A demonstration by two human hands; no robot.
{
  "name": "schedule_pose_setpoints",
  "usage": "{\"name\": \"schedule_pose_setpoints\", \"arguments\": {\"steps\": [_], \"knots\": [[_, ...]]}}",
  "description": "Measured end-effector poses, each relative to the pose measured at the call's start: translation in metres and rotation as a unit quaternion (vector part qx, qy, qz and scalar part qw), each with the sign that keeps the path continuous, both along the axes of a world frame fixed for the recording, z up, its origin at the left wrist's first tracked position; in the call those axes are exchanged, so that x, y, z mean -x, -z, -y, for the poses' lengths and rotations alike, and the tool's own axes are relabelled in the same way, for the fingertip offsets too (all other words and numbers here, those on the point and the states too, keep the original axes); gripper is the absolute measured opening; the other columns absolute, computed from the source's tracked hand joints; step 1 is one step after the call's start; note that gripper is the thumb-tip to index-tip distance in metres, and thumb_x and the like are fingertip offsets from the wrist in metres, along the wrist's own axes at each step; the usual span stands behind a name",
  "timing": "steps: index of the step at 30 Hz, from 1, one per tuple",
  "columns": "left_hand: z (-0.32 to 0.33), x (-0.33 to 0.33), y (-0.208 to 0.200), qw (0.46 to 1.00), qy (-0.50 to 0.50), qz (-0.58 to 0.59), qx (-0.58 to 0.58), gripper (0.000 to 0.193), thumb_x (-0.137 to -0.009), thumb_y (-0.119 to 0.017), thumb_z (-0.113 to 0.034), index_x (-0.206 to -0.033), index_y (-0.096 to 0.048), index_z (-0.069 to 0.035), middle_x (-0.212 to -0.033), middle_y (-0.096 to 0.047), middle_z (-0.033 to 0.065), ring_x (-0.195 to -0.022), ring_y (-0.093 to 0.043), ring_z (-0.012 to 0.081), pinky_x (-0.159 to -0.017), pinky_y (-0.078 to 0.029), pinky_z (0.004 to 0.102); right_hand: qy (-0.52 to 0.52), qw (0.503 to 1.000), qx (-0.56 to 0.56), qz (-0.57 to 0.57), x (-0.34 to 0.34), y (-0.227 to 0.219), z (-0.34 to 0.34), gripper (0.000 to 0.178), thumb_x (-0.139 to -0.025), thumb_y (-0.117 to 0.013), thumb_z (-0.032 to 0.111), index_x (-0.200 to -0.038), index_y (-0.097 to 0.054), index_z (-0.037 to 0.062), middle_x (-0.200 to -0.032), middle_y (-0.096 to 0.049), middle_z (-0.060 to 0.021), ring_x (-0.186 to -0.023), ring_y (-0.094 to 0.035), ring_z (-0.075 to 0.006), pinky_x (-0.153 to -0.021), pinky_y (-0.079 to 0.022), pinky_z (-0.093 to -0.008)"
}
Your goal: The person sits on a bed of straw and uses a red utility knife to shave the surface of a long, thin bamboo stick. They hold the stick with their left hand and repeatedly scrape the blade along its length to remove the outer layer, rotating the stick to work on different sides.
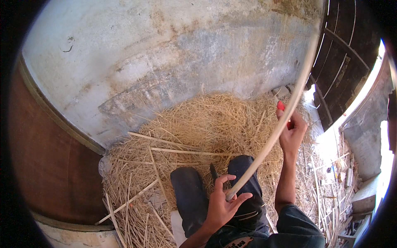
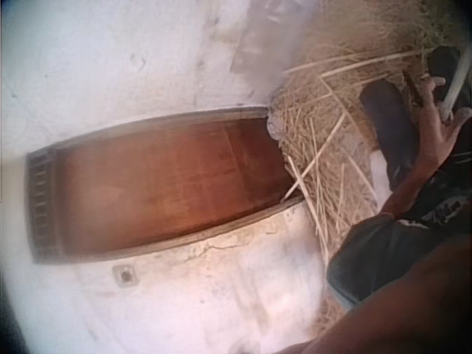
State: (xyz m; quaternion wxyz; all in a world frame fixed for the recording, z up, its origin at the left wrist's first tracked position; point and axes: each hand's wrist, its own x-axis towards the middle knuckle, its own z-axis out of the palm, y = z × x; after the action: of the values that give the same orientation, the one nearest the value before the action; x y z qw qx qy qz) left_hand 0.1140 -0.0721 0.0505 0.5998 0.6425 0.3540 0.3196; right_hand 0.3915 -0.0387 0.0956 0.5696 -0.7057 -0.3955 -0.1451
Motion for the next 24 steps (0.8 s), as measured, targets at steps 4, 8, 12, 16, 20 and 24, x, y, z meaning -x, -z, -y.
{"name": "schedule_pose_setpoints", "arguments": {"steps": [4,8,12,16,20,24], "knots": [[-0.017,0.002,-0.002,0.999,-0.031,-0.014,-0.016,0.052,-0.095,-0.083,-0.020,-0.132,-0.050,-0.005,-0.074,-0.054,-0.0028,-0.064,-0.051,0.0041,-0.058,-0.042,0.0240,-0.081,0.993,-0.011,-0.087,0.017,0.005,0.006,0.028,-0.099,-0.075,0.023,-0.115,-0.076,0.0005,-0.076,-0.065,-0.0035,-0.069,-0.057,-0.0088,-0.061,-0.043,-0.0257],[-0.031,0.004,-0.009,0.999,-0.031,0.037,-0.010,0.049,-0.096,-0.081,-0.019,-0.130,-0.048,-0.006,-0.073,-0.047,-0.0050,-0.065,-0.044,0.0029,-0.060,-0.040,0.0224,-0.177,0.981,-0.035,-0.064,0.039,0.023,0.015,0.028,-0.100,-0.072,0.025,-0.113,-0.076,0.0004,-0.082,-0.069,-0.0037,-0.072,-0.058,-0.0089,-0.062,-0.043,-0.0263],[-0.036,-0.001,-0.016,0.988,-0.081,0.130,-0.003,0.063,-0.090,-0.089,-0.014,-0.132,-0.042,-0.004,-0.077,-0.052,-0.0034,-0.065,-0.041,0.0012,-0.056,-0.036,0.0177,-0.261,0.965,0.026,0.029,0.066,0.026,0.030,0.031,-0.088,-0.085,0.029,-0.108,-0.078,0.0068,-0.081,-0.071,-0.0048,-0.063,-0.064,-0.0165,-0.057,-0.049,-0.0307],[-0.036,-0.002,-0.025,0.990,-0.058,0.130,0.014,0.067,-0.089,-0.089,-0.009,-0.132,-0.037,-0.007,-0.081,-0.053,-0.0033,-0.067,-0.043,0.0017,-0.060,-0.038,0.0166,-0.322,0.930,0.042,0.174,0.077,0.024,0.031,0.038,-0.078,-0.090,0.031,-0.109,-0.079,0.0118,-0.077,-0.067,-0.0007,-0.059,-0.064,-0.0199,-0.053,-0.051,-0.0336],[-0.034,-0.008,-0.025,0.985,-0.066,0.157,0.036,0.068,-0.089,-0.088,-0.008,-0.133,-0.037,-0.007,-0.089,-0.058,-0.0006,-0.070,-0.047,0.0019,-0.063,-0.040,0.0168,-0.334,0.914,0.053,0.223,0.083,0.024,0.032,0.042,-0.072,-0.088,0.030,-0.111,-0.081,0.0149,-0.071,-0.058,0.0022,-0.057,-0.063,-0.0178,-0.052,-0.050,-0.0330],[-0.031,-0.010,-0.028,0.989,-0.083,0.121,-0.011,0.062,-0.091,-0.087,-0.011,-0.130,-0.040,-0.004,-0.095,-0.061,0.0019,-0.073,-0.048,0.0019,-0.062,-0.041,0.0179,-0.328,0.910,0.061,0.247,0.086,0.024,0.034,0.045,-0.069,-0.085,0.028,-0.112,-0.081,0.0165,-0.070,-0.056,0.0037,-0.056,-0.061,-0.0158,-0.051,-0.049,-0.0321]]}}
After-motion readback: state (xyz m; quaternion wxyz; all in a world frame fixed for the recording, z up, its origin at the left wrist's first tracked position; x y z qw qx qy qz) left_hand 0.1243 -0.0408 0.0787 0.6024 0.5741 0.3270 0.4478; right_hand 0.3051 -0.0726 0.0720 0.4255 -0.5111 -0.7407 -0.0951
